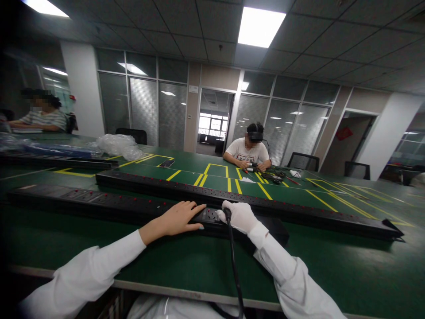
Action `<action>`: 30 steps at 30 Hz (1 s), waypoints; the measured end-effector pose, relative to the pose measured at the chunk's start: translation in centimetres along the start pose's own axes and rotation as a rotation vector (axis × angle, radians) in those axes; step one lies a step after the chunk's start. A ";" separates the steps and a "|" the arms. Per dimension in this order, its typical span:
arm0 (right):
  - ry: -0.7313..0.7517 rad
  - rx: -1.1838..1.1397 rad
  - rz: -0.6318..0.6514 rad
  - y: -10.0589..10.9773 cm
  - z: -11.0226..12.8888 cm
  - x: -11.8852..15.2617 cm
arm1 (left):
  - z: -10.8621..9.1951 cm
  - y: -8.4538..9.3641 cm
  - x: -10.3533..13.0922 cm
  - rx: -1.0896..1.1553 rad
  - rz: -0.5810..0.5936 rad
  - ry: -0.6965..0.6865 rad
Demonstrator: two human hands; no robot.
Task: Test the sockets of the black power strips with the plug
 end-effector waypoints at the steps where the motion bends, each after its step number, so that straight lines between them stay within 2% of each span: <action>1: -0.008 0.011 -0.007 0.0 0.0 0.0 | 0.0 0.0 0.0 0.000 0.001 -0.001; 11: -0.038 0.046 -0.059 -0.3 0.0 -0.1 | 0.0 -0.3 0.0 -0.008 0.010 0.001; 20: -0.072 0.046 -0.067 -1.4 3.1 -1.4 | -0.3 -0.4 -0.4 0.036 0.015 0.009; 30: -0.059 0.017 -0.058 -0.9 3.4 -1.0 | -0.5 -0.2 -0.4 0.033 0.033 -0.006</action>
Point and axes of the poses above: each hand's wrist, its own x-axis away from the middle knuckle, its own y-axis out of the back of the hand, z = x × y, the point moved 9 cm from there along -x, towards the middle knuckle, and after that the axes turned 13 degrees about -x, right-handed, at the moved point
